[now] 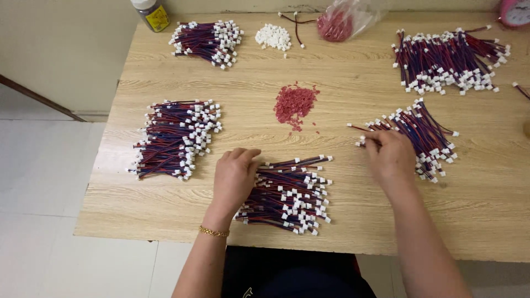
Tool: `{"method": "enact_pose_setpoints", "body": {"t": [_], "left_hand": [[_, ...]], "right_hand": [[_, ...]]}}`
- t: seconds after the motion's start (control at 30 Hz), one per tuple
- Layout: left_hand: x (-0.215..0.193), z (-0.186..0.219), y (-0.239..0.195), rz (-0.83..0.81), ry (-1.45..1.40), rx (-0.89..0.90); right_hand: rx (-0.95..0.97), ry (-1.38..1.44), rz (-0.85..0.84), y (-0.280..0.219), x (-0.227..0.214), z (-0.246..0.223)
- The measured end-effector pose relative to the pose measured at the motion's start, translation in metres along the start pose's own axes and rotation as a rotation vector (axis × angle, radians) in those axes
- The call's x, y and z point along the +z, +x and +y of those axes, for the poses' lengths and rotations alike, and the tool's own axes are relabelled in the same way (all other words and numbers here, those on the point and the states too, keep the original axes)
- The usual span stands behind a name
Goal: The person repeatedly picks up thin dark cords with white tips and threads small red beads onto them by hand. The person places each completed cord onto a growing pile on the table. The person also handles small white beads and a plastic bag containing red beads.
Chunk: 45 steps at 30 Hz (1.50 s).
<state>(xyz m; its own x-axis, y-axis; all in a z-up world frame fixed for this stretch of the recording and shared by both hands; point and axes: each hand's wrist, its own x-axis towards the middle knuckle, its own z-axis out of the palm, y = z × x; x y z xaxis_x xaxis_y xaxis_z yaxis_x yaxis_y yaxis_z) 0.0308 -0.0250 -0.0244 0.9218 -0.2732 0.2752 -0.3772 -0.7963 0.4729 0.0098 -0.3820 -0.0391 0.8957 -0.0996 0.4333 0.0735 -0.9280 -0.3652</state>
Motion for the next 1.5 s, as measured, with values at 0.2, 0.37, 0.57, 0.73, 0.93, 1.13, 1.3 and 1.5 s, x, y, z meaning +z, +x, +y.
{"method": "enact_pose_setpoints", "body": {"t": [0.2, 0.37, 0.57, 0.73, 0.93, 1.13, 1.3, 1.5], "left_hand": [[0.020, -0.009, -0.001, -0.012, 0.169, 0.076], [0.010, -0.003, 0.002, -0.127, 0.115, 0.011], [0.010, -0.001, 0.003, -0.117, 0.063, -0.017], [0.016, -0.001, 0.013, -0.120, 0.097, 0.004], [0.028, 0.001, 0.017, -0.100, 0.106, 0.042], [0.000, 0.025, 0.015, -0.106, -0.235, 0.040], [-0.028, 0.051, 0.010, -0.067, -0.692, -0.128], [-0.014, 0.056, 0.004, -0.039, -1.044, -0.250]], "right_hand": [[-0.127, -0.087, -0.006, 0.018, 0.040, -0.023], [0.025, 0.053, -0.314, 0.045, 0.057, -0.067], [0.095, -0.054, -0.433, 0.055, 0.062, -0.074], [0.073, -0.009, -0.439, 0.059, 0.057, -0.070], [0.326, 0.399, -0.390, 0.040, -0.005, -0.110], [0.420, 0.926, -0.256, 0.011, -0.037, -0.131], [0.355, 1.105, -0.263, -0.001, -0.048, -0.150], [0.004, 0.878, -0.246, 0.005, -0.060, -0.176]]}}
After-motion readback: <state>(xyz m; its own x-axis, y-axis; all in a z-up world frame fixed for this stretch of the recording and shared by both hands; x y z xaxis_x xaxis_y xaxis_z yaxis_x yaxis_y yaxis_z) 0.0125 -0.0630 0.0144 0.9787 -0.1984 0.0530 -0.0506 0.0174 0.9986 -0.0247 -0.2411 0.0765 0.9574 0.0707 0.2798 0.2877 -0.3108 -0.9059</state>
